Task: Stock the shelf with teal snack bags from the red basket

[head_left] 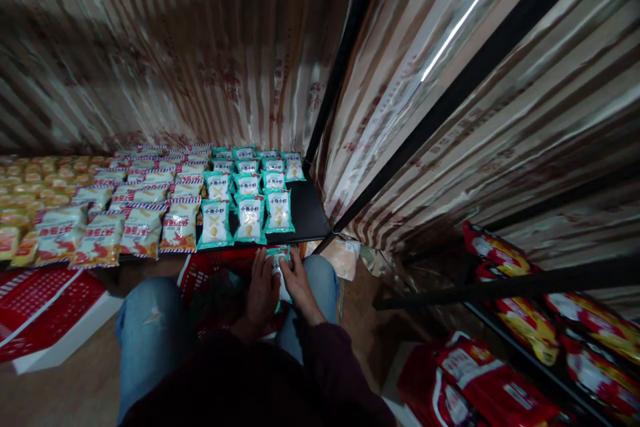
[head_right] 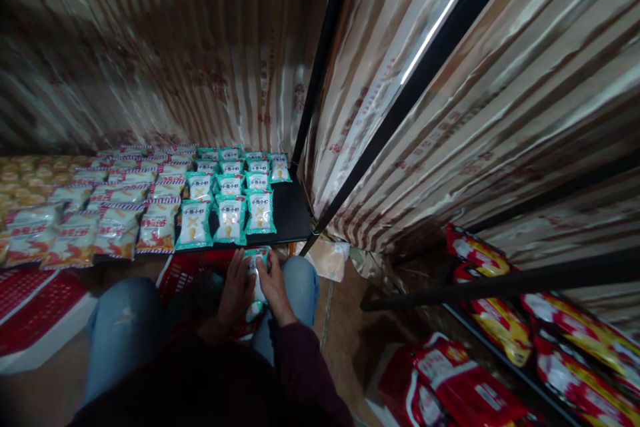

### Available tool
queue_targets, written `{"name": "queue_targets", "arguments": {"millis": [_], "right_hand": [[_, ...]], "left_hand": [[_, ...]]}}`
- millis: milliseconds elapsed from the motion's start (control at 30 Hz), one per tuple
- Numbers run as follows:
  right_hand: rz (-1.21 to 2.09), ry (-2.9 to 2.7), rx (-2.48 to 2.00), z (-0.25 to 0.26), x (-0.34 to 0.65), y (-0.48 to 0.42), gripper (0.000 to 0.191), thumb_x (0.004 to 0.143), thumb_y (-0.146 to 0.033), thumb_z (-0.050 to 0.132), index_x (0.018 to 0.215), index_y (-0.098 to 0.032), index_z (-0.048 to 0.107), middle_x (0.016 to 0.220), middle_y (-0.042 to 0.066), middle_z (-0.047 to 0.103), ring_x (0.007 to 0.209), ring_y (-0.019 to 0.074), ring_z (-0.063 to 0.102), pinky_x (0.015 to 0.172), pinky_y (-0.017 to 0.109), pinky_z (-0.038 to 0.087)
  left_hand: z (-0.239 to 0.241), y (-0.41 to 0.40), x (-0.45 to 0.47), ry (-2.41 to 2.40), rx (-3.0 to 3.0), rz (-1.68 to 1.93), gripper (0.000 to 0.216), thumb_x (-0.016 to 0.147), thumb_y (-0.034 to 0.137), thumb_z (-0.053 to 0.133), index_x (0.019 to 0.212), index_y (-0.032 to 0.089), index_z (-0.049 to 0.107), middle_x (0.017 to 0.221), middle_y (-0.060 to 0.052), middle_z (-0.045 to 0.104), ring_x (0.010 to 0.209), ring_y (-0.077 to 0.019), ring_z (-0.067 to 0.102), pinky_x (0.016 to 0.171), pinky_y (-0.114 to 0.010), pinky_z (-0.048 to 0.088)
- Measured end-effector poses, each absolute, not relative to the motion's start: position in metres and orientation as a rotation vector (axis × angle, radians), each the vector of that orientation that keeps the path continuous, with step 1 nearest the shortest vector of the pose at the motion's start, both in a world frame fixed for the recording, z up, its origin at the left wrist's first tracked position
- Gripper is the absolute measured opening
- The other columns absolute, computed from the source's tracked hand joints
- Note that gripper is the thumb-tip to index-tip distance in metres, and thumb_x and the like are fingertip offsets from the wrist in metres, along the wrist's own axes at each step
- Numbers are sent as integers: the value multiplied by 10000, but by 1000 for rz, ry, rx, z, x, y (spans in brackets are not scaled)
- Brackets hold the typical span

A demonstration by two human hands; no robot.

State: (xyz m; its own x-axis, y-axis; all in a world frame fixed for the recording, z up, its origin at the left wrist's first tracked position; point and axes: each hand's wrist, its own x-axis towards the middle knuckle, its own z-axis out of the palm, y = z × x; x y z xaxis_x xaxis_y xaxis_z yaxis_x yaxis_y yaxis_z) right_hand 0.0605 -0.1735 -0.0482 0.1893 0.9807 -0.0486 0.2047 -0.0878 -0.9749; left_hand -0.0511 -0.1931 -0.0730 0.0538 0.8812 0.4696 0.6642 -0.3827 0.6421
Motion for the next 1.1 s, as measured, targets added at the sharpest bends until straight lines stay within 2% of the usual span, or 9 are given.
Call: {"name": "queue_targets", "arguments": {"millis": [200,467,633,733,933,1100], "right_hand": [[1051,-1209,-1527,-51,39,-182,385,895,-478,471,1133,-202,594,1151,72,658,1067,199,600,977,321,441],[1049,-1253,-1578,-52,33,-185,365,908,-483,412,964,-199,633,953,45,688,900,187,614,849,289,475],[1042,-1247,-1645,-54,32,-184,362,903,-460,361,847,-199,605,798,28,667,751,170,592,724,270,474],[1032,-1253,-1700,-55,31,-182,359,905,-447,351,798,-207,596,742,22,654,709,168,586,687,266,466],[993,-1277,-1732,-56,30,-181,385,908,-467,360,860,-195,629,827,53,692,766,185,620,718,276,478],[1058,-1239,-1744,-65,31,-182,367,908,-442,365,895,-202,642,885,62,709,809,190,646,753,282,494]], "left_hand": [[-83,-201,-71,1635,2060,1248,379,955,263,363,1311,154,434,1423,-169,446,1414,-259,306,1110,-519,375],[-82,-208,-79,1625,2022,1242,413,959,234,342,1363,183,406,1480,-137,400,1443,-242,243,1140,-529,329],[-81,-212,-86,1576,2042,1172,449,977,240,304,1422,204,352,1548,-115,292,1468,-236,139,1156,-524,300],[-82,-215,-88,1582,2025,1159,471,984,256,285,1452,220,305,1558,-101,273,1468,-238,132,1160,-540,283],[-89,-221,-91,1575,1981,1119,521,991,305,261,1495,189,203,1583,-111,198,1458,-249,177,1175,-480,286],[-96,-222,-93,1591,1917,1089,519,990,313,266,1494,210,203,1574,-115,225,1444,-228,233,1158,-477,327]]}}
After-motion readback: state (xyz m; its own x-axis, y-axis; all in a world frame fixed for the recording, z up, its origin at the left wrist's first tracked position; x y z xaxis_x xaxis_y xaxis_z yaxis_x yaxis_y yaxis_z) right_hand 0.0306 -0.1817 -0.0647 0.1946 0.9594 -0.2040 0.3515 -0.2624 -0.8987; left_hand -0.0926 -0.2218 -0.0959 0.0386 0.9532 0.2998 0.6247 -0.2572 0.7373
